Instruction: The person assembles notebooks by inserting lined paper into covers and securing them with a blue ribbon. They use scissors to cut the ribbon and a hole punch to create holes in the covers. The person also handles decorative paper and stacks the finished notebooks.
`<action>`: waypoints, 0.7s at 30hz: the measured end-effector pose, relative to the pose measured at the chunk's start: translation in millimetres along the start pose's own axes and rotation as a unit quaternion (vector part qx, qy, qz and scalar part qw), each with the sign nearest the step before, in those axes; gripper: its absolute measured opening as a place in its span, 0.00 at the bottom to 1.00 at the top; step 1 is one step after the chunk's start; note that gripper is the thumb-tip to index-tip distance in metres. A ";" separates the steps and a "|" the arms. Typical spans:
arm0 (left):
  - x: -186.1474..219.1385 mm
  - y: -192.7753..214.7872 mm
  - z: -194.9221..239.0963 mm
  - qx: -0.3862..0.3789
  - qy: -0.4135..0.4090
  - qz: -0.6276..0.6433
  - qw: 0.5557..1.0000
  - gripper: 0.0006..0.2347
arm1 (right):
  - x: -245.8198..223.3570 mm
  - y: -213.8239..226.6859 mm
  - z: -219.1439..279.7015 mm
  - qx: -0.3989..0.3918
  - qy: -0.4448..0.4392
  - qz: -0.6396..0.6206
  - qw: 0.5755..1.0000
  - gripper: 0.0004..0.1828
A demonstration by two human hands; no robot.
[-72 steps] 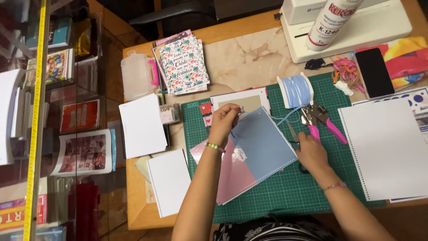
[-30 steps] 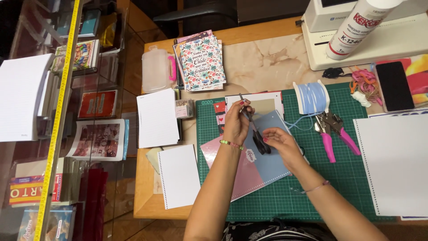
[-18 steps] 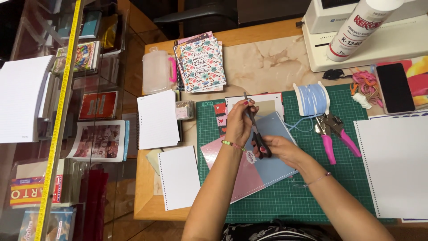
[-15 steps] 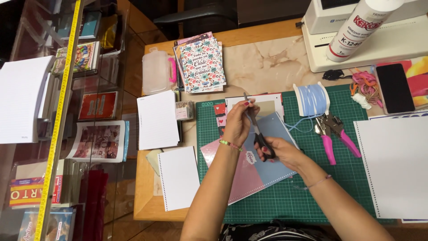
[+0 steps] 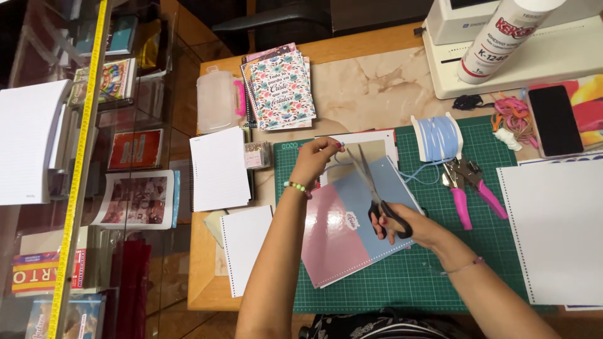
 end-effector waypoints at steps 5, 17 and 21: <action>3.6 -7.0 -4.8 -0.016 -0.010 -0.071 0.997 0.05 | -4.5 -5.7 -9.0 0.018 -0.021 0.023 0.999 0.20; 10.8 -24.3 22.8 -0.098 0.002 -0.120 0.988 0.05 | -13.6 -5.8 -16.4 0.060 -0.014 0.062 0.996 0.20; 16.9 -21.4 28.2 -0.108 0.001 -0.120 0.987 0.05 | -16.7 -8.1 -13.2 0.069 -0.014 0.058 0.996 0.20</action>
Point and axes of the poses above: each hand's wrist, its own z-axis away from the middle knuckle, its own y-axis out of the back of the hand, x = y × z, the point moved 2 cm from there along -z, towards the middle knuckle
